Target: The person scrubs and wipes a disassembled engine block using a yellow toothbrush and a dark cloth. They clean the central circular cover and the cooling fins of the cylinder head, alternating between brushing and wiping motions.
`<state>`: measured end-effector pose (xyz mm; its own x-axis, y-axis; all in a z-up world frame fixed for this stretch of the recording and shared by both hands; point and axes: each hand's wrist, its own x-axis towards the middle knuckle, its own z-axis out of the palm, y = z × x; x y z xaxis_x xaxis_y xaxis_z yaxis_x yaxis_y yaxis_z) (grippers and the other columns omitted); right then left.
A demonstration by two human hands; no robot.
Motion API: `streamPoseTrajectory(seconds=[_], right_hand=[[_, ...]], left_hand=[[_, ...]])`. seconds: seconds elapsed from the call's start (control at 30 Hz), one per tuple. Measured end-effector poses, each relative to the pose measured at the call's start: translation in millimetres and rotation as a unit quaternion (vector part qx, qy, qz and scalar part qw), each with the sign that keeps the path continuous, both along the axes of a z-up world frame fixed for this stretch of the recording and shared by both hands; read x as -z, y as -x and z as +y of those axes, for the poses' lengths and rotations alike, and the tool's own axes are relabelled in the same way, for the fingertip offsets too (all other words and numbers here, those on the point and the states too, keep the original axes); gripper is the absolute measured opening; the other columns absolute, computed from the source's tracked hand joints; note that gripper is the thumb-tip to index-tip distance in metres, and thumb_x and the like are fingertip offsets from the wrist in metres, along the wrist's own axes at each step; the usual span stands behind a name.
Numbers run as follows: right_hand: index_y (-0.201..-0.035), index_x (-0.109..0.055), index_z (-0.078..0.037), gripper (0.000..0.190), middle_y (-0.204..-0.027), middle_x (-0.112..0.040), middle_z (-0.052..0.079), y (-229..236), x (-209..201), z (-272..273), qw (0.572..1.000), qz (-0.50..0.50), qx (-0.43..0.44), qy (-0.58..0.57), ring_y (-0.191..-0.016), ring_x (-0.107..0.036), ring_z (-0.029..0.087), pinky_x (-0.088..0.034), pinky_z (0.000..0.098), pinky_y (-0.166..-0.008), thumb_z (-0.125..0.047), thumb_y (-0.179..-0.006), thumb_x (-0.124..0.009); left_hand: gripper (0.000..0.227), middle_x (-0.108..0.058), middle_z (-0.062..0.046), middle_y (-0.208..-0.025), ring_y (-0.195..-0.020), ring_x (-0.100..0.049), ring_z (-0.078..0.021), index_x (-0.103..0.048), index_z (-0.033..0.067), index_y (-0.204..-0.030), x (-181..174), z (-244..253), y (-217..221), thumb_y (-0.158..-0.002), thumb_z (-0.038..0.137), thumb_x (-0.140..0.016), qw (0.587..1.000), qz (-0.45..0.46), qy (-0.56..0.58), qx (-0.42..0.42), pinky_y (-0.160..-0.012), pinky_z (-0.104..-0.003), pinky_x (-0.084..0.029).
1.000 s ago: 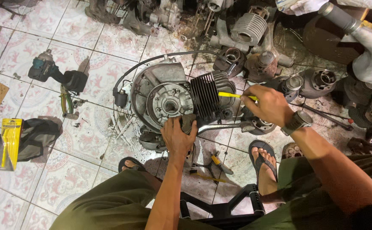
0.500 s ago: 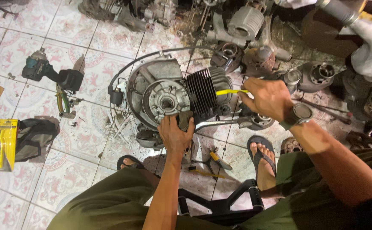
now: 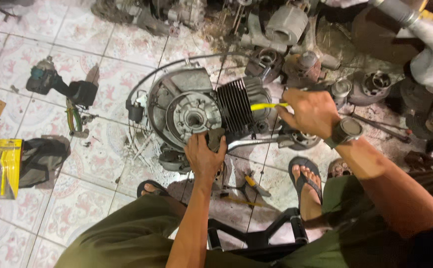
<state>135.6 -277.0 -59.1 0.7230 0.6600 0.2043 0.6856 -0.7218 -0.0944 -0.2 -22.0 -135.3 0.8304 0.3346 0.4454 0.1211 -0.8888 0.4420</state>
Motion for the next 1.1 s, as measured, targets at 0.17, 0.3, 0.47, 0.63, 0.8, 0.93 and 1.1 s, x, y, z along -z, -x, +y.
streamPoseTrajectory(seconds=[0.17,0.3,0.47,0.63,0.8,0.93,1.1], right_hand=[[-0.08,-0.055,-0.021,0.019,-0.07,-0.061,-0.002,4,13,-6,1.0,0.021,-0.001,0.0,-0.069,-0.065,0.017,-0.051,0.0316,-0.059,-0.04,-0.082,-0.058],[-0.079,-0.054,-0.021,0.021,-0.069,-0.06,-0.003,2,16,-1,1.0,0.006,0.021,-0.003,-0.07,-0.065,0.017,-0.051,0.0301,-0.06,-0.04,-0.087,-0.058],[-0.086,-0.057,-0.019,0.018,-0.075,-0.064,0.001,13,20,-4,0.996,0.086,0.035,-0.003,-0.074,-0.067,0.021,-0.053,0.0361,-0.062,-0.037,-0.083,-0.058],[-0.089,-0.063,-0.013,0.013,-0.078,-0.067,0.007,10,34,-1,0.982,0.154,0.057,-0.092,-0.075,-0.068,0.026,-0.053,0.036,-0.066,-0.026,-0.09,-0.06],[-0.099,-0.062,-0.008,0.017,-0.084,-0.069,0.017,24,23,0,0.91,0.366,0.08,-0.179,-0.09,-0.065,0.039,-0.05,0.0488,-0.075,-0.02,-0.088,-0.058],[-0.1,-0.065,-0.013,0.019,-0.089,-0.071,0.016,25,36,-3,0.867,0.456,0.118,-0.163,-0.094,-0.065,0.036,-0.048,0.0473,-0.084,-0.025,-0.09,-0.054],[-0.1,-0.065,-0.01,0.02,-0.086,-0.071,0.017,18,25,4,0.85,0.488,0.099,-0.172,-0.087,-0.066,0.033,-0.047,0.0468,-0.084,-0.021,-0.092,-0.05]], left_hand=[[0.042,-0.06,-0.012,-0.088,-0.078,-0.06,-0.025,-0.061,0.0065,-0.098,-6,-1,-1,-0.078,0.043,-0.069,1.0,0.001,0.007,-0.001,-0.067,-0.037,-0.043],[0.04,-0.06,-0.012,-0.087,-0.077,-0.06,-0.0252,-0.061,0.0065,-0.098,-6,-1,-1,-0.079,0.041,-0.069,1.0,0.001,0.003,0.002,-0.066,-0.037,-0.043],[0.043,-0.059,-0.012,-0.085,-0.074,-0.059,-0.0249,-0.061,0.0066,-0.096,5,1,1,-0.077,0.043,-0.071,1.0,-0.01,0.0,0.0,-0.065,-0.037,-0.043],[0.041,-0.059,-0.011,-0.086,-0.076,-0.06,-0.0248,-0.061,0.007,-0.097,1,1,2,-0.076,0.041,-0.071,1.0,-0.013,0.0,0.001,-0.066,-0.038,-0.043],[0.042,-0.059,-0.011,-0.086,-0.075,-0.06,-0.0249,-0.061,0.0072,-0.097,8,2,0,-0.076,0.042,-0.071,1.0,-0.012,-0.004,-0.002,-0.066,-0.039,-0.044],[0.043,-0.059,-0.01,-0.085,-0.073,-0.06,-0.0245,-0.062,0.0077,-0.095,7,1,-1,-0.075,0.044,-0.072,1.0,-0.012,-0.003,-0.008,-0.066,-0.038,-0.044],[0.041,-0.059,-0.01,-0.085,-0.075,-0.06,-0.0248,-0.062,0.0078,-0.094,4,1,-1,-0.074,0.042,-0.073,1.0,-0.013,0.001,-0.011,-0.067,-0.038,-0.044]])
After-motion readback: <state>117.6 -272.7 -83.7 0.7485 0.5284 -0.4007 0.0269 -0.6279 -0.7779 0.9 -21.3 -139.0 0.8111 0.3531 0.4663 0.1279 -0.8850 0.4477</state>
